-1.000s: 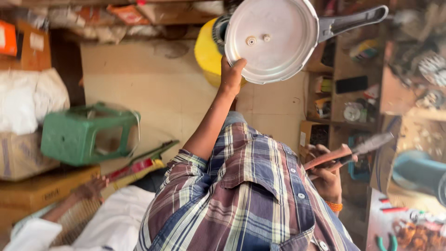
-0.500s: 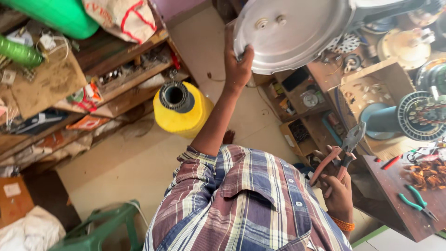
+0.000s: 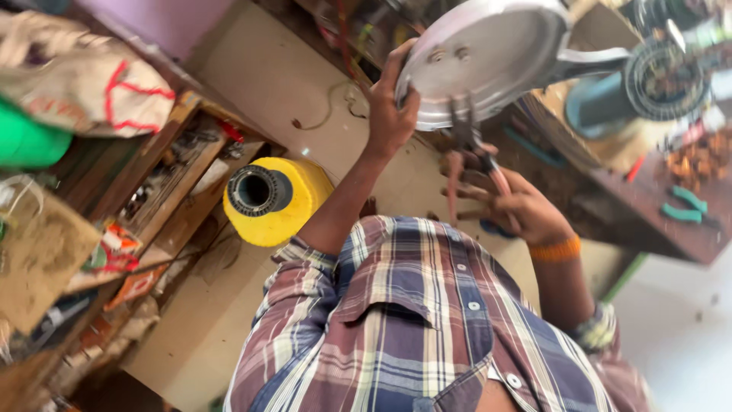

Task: The person trims copper wire ends on a motor stator using pliers, then fits a wound stator over a rotor shaft and presses it into place by hand. They pick up a metal fan cover, fit it onto the assembly, and finish by fitting a small bearing part onto the shaft.

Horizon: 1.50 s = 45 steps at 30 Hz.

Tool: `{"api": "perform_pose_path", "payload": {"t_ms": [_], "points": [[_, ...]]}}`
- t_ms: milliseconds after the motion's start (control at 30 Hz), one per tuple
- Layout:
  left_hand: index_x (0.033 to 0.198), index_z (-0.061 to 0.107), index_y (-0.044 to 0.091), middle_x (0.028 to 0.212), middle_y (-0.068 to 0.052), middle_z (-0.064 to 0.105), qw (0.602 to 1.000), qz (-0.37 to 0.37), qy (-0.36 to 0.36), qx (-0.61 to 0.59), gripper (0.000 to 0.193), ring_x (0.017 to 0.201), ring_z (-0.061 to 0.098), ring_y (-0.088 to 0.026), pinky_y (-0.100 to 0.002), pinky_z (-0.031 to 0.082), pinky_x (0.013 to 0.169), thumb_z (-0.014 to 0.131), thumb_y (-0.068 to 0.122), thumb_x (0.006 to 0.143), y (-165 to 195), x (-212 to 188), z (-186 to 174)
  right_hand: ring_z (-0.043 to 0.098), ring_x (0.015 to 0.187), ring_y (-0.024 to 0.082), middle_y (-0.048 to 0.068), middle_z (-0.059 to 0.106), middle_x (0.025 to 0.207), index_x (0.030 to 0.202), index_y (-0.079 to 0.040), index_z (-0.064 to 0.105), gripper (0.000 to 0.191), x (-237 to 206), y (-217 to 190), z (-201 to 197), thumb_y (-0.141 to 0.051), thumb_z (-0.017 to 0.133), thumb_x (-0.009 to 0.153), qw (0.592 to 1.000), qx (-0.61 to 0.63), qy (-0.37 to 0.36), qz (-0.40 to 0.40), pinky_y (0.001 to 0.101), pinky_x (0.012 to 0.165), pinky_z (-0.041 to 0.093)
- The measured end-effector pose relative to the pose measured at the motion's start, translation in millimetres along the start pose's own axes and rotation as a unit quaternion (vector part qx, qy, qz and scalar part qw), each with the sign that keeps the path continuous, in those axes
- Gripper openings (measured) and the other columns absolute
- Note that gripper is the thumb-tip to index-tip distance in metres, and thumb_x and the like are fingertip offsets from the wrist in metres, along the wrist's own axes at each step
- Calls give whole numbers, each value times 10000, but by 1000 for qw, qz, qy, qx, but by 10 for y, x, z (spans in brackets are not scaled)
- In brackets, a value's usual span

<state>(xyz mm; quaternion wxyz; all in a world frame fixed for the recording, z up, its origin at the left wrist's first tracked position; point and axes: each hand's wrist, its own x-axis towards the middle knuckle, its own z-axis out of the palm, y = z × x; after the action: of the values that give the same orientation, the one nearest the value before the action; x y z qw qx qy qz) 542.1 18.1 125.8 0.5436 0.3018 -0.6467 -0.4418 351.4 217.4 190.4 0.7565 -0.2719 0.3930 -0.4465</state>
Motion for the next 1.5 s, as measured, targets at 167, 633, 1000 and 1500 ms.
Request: {"api": "perform_pose_path", "payload": {"t_ms": [167,633,1000,1500], "points": [[1451,512,145,1253,-180,702,996,-47,-51,59,602,1055,736,-329,-370,576,949,521,-48,881,-129,-325,3,459,1411,443,217,306,1651,1629,-69,165,987,265,-96,155,111,403,688,998,34,4,56,539,1090,459],[1406,531,156,1302,-152,694,978,-4,-186,92,570,1182,691,-387,-433,592,961,628,-59,888,-416,-426,-169,534,1361,444,271,423,1591,1596,-30,268,910,253,283,-89,110,446,715,982,89,96,138,428,1068,439],[1418,532,139,1315,-120,679,959,27,-269,82,600,1156,681,-380,-407,592,947,759,30,873,-381,-331,-292,419,1439,457,301,351,1601,1621,-19,136,966,235,642,-208,17,537,743,986,143,-27,77,611,1173,351],[1445,529,149,1335,-103,684,941,60,-329,50,602,1176,680,-361,-413,589,958,775,65,903,-536,-382,-168,486,1379,415,287,482,1483,1663,-32,167,1087,173,1008,-5,-104,593,665,957,282,-12,61,562,1256,265]]}}
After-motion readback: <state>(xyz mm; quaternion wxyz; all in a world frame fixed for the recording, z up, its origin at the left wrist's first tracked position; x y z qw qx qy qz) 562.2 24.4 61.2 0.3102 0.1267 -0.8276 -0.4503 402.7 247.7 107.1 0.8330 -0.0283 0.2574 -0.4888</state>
